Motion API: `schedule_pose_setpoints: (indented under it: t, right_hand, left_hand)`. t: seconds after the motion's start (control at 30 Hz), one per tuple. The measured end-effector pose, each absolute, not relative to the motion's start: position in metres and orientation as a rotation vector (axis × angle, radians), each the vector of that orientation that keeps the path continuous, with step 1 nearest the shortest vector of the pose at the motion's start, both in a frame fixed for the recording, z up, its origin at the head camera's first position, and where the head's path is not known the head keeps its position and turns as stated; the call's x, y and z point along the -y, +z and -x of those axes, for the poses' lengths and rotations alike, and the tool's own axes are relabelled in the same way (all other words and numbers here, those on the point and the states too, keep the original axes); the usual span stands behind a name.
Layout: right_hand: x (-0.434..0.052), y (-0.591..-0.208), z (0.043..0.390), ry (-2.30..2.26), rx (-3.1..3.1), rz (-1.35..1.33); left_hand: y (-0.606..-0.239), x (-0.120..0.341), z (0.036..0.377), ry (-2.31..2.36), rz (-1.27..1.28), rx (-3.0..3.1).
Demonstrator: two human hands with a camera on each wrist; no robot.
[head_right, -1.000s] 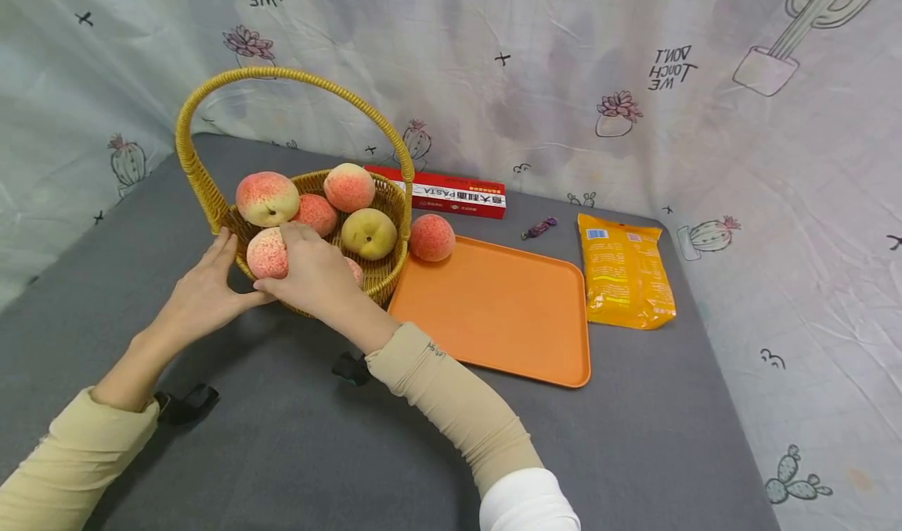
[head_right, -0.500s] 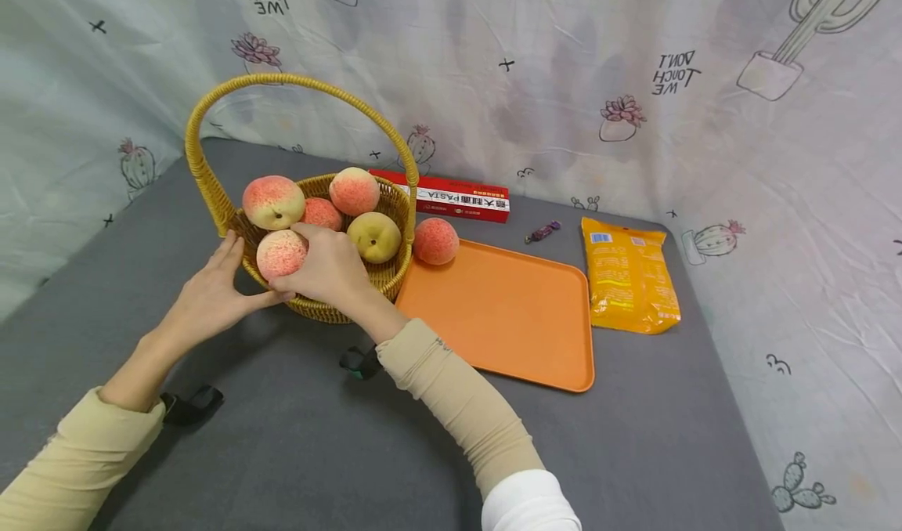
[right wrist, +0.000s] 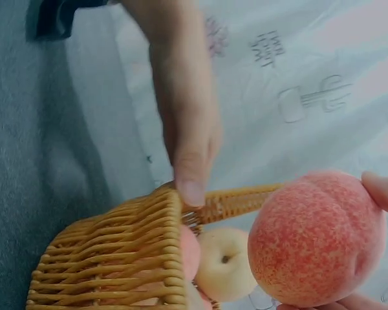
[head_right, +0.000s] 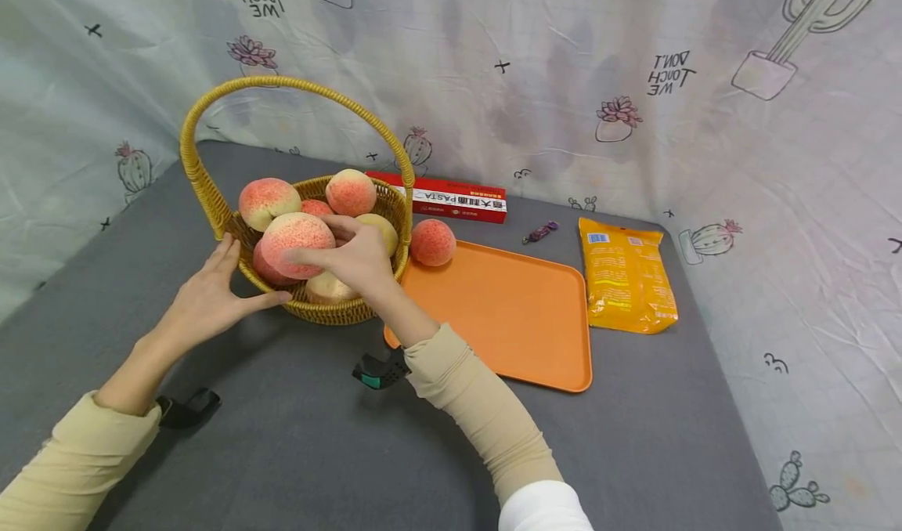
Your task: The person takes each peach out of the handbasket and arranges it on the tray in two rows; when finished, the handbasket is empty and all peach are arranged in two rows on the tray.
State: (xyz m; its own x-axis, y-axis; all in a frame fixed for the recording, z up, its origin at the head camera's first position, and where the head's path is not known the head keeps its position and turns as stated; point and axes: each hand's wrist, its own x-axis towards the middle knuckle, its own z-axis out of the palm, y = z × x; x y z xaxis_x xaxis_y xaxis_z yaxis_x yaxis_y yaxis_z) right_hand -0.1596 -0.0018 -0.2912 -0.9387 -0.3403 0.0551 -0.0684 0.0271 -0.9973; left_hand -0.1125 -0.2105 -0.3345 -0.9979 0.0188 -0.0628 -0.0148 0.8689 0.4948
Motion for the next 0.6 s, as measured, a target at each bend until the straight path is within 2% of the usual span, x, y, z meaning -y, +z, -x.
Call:
schedule_pose_setpoints:
  t: [0.6]
  right_hand:
    - [-0.064, -0.288, 0.155, -2.223, -2.014, 0.286]
  left_hand:
    - [-0.335, 0.210, 0.112, 0.790, -0.023, -2.983]
